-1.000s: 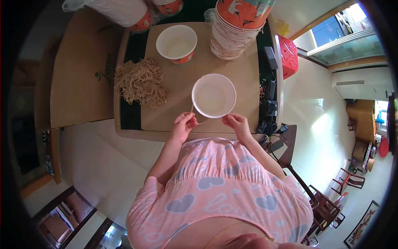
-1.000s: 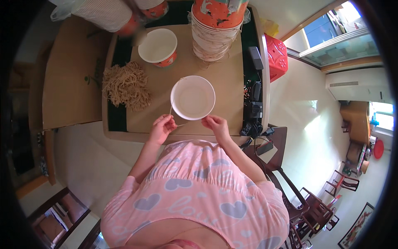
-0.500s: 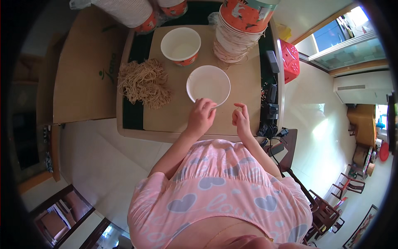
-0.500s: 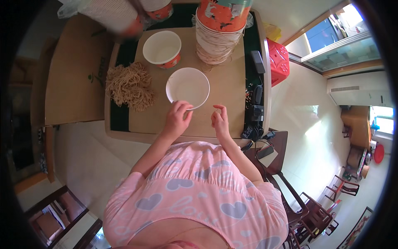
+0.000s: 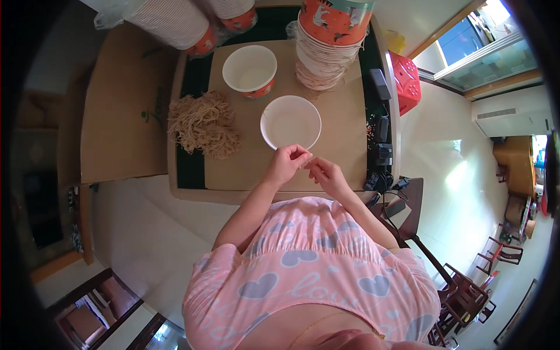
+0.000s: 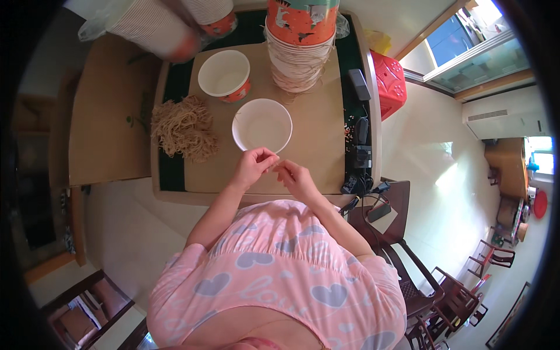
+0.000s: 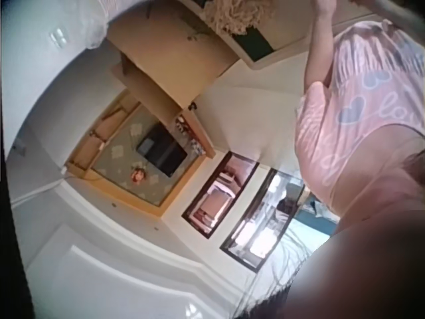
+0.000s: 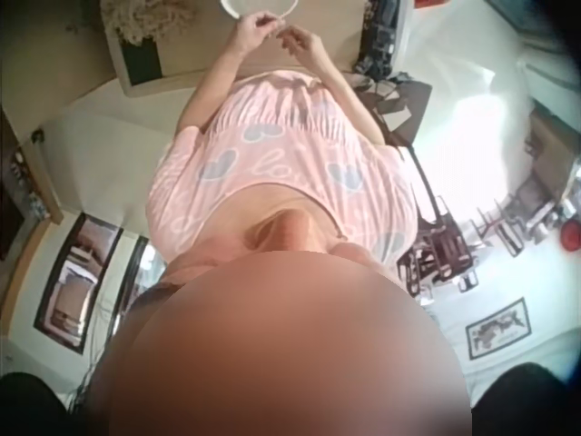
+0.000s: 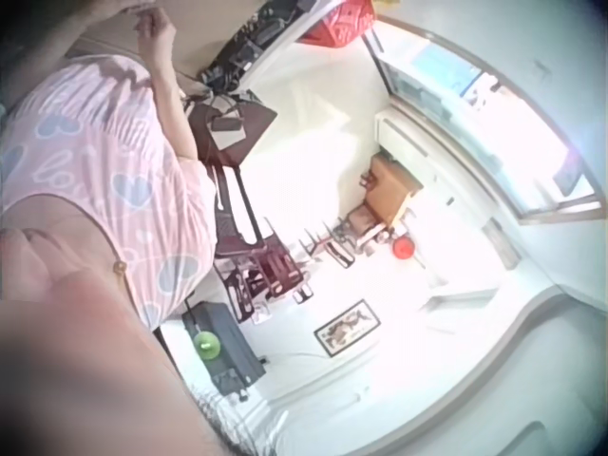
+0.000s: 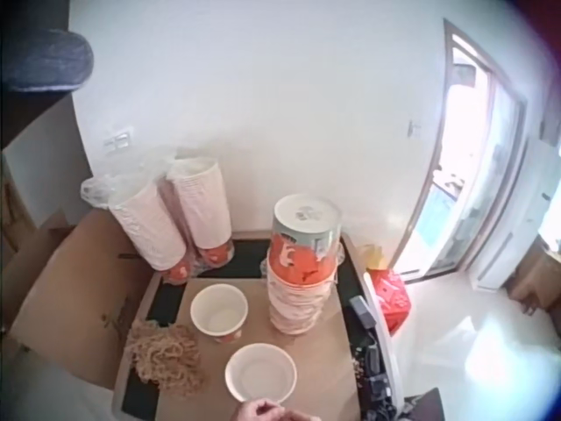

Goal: Attaching elastic strings as handles to small paper buckets.

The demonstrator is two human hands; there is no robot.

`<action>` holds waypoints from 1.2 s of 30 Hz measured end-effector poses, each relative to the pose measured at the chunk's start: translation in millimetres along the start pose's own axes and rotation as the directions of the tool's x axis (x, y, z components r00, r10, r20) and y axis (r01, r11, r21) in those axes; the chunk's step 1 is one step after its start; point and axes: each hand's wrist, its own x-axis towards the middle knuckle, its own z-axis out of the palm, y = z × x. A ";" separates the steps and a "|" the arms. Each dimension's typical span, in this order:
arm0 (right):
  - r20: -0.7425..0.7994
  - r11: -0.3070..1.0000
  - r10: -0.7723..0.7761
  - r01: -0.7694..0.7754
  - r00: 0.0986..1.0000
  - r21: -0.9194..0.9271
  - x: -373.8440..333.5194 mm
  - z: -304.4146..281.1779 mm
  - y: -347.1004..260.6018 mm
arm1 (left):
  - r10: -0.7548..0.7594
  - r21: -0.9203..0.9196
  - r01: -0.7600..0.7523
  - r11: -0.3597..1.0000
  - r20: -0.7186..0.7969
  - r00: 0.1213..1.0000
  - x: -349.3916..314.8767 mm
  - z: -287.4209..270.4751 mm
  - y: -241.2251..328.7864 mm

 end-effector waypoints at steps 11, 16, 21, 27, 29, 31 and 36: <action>-0.226 0.999 -0.040 0.038 0.973 -0.010 10.3 -6.1 15.9 | 0.591 0.740 -0.428 0.519 0.051 0.805 13.7 -10.2 -13.8; -0.232 0.997 0.010 0.007 0.973 0.073 22.5 -7.8 21.9 | 0.331 0.749 -0.233 0.620 0.020 0.943 28.4 -21.5 -27.5; -0.263 0.976 -0.205 0.218 0.943 0.024 49.7 4.3 -1.6 | 0.291 0.371 -0.249 0.895 -0.062 0.955 33.3 -43.1 6.0; -0.183 0.906 -0.421 0.400 0.889 -0.138 56.0 10.0 -17.0 | 0.126 0.157 -0.116 0.981 -0.051 0.991 28.8 -53.4 11.3; -0.139 0.893 -0.428 0.395 0.893 -0.214 53.6 9.9 -19.9 | 0.097 0.146 -0.090 0.985 -0.042 0.994 27.0 -53.1 11.6; -0.140 0.884 -0.436 0.394 0.889 -0.251 53.1 8.8 -16.5 | 0.121 0.081 -0.119 0.990 -0.027 0.992 25.4 -51.3 13.6; -0.149 0.878 -0.442 0.392 0.885 -0.274 49.1 6.7 -16.8 | 0.081 -0.017 -0.080 0.997 0.019 0.997 22.8 -53.6 14.9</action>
